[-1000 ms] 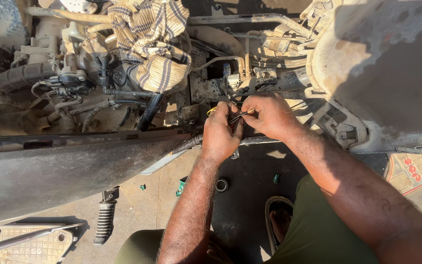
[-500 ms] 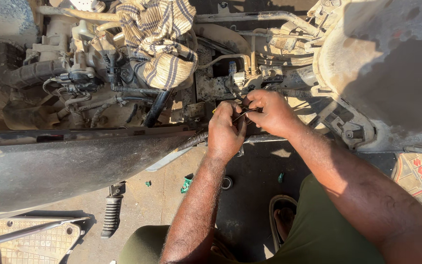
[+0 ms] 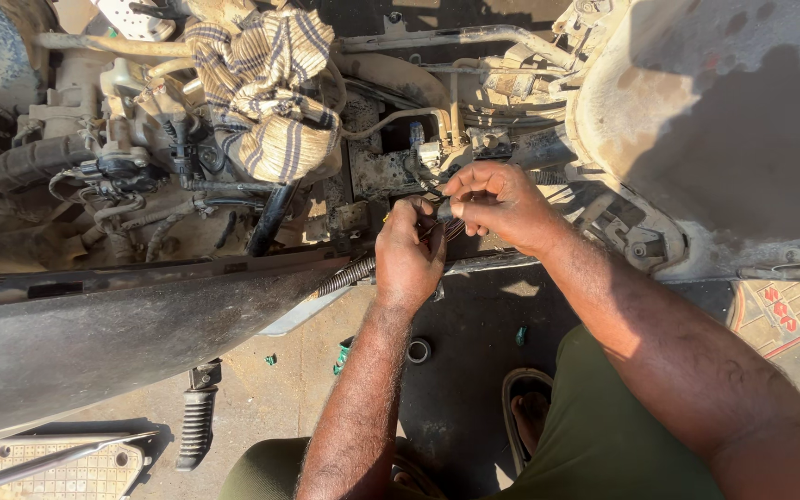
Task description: The person repairs the wiring on a motorcycle. They connect wires near the headlight assembly and then move to the main wiring harness, where they strip, twist, and tape connections using electrical tape.
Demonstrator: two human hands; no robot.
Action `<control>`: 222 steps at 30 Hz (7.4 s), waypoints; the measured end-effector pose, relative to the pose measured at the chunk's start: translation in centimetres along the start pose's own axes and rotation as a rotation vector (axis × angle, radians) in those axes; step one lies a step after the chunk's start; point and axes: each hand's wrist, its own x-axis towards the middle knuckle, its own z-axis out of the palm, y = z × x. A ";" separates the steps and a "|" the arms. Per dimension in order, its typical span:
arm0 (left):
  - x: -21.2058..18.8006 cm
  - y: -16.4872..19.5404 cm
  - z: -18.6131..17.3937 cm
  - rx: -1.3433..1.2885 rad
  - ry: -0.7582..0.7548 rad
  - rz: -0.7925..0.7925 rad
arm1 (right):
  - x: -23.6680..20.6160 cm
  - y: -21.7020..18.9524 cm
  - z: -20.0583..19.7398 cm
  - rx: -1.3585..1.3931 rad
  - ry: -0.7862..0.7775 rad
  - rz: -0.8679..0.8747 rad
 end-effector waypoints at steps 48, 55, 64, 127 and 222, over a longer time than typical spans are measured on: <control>0.1 1.0 -1.1 -0.075 -0.046 -0.029 | -0.9 -1.8 1.8 -1.063 0.145 -0.330; -0.1 0.7 -1.1 -0.078 -0.030 0.038 | -0.3 -0.7 2.2 -1.254 0.087 -0.128; -0.3 0.0 -0.5 -0.023 -0.002 0.024 | 1.2 1.5 0.3 -0.226 -0.002 -0.028; 0.0 -0.3 0.0 -0.026 0.012 0.047 | 0.2 0.5 -1.0 -0.228 -0.120 -0.047; -6.6 3.1 -0.9 0.181 0.487 -0.418 | 4.0 -3.9 0.3 -0.858 -0.412 0.030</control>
